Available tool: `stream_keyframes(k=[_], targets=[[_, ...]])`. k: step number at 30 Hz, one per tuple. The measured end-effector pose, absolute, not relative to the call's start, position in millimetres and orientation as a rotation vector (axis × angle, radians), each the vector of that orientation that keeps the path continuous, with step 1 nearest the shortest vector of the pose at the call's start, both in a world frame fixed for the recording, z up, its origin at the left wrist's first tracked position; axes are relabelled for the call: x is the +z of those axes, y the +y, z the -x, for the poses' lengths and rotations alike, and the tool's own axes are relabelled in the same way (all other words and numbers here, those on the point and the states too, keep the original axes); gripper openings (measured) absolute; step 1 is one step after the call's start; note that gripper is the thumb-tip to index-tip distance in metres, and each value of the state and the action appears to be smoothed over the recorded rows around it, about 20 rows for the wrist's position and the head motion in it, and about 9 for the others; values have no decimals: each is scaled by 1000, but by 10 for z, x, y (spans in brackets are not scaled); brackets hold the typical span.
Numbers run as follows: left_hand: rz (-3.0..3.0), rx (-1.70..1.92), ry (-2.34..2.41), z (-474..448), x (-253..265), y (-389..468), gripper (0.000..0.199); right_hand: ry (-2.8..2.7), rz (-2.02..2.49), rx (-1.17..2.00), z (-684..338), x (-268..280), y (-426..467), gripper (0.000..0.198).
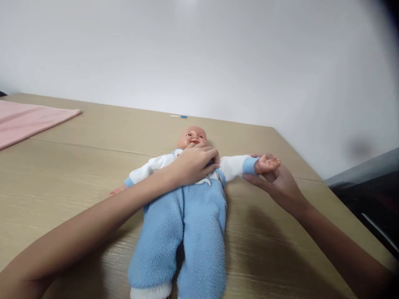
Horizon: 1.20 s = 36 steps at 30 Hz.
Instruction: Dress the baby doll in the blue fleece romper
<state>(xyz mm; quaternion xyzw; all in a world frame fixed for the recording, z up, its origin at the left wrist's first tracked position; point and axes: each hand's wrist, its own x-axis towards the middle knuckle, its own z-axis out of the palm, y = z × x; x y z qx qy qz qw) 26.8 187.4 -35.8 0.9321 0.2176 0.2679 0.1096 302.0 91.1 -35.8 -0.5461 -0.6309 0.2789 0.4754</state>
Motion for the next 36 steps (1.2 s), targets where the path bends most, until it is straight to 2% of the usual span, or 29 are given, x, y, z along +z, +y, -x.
stream_keyframes(k=[4,9,14,17,20,24,27,33,36], targets=[[-2640,879,329,-203,-353,1847,17,-1606,1265,709,-2856,-332,1102,43],[-2607,1109,145,-143,-312,1779,17,-1865,1214,518,-2633,-307,1170,27],[-2610,1481,-19,-125,-359,1747,10,-2005,1222,237,-2486,-360,1094,26],[-2637,1606,-61,-130,-383,1732,19,-2074,1222,211,-2472,-392,1061,24],[-2598,1574,-48,-151,-355,1713,14,-2156,1173,229,-2486,-397,1043,23],[-2409,1361,191,-206,-313,1745,27,-2227,1074,356,-2518,-364,980,28],[-2228,1253,291,-257,-344,1821,30,-2153,1069,559,-2533,-358,931,22],[-2224,1136,368,-287,-428,1886,19,-1658,1069,1122,-2542,-479,983,19],[-2368,1065,439,-278,-452,1874,27,-1369,1126,1253,-2539,-551,1017,18]])
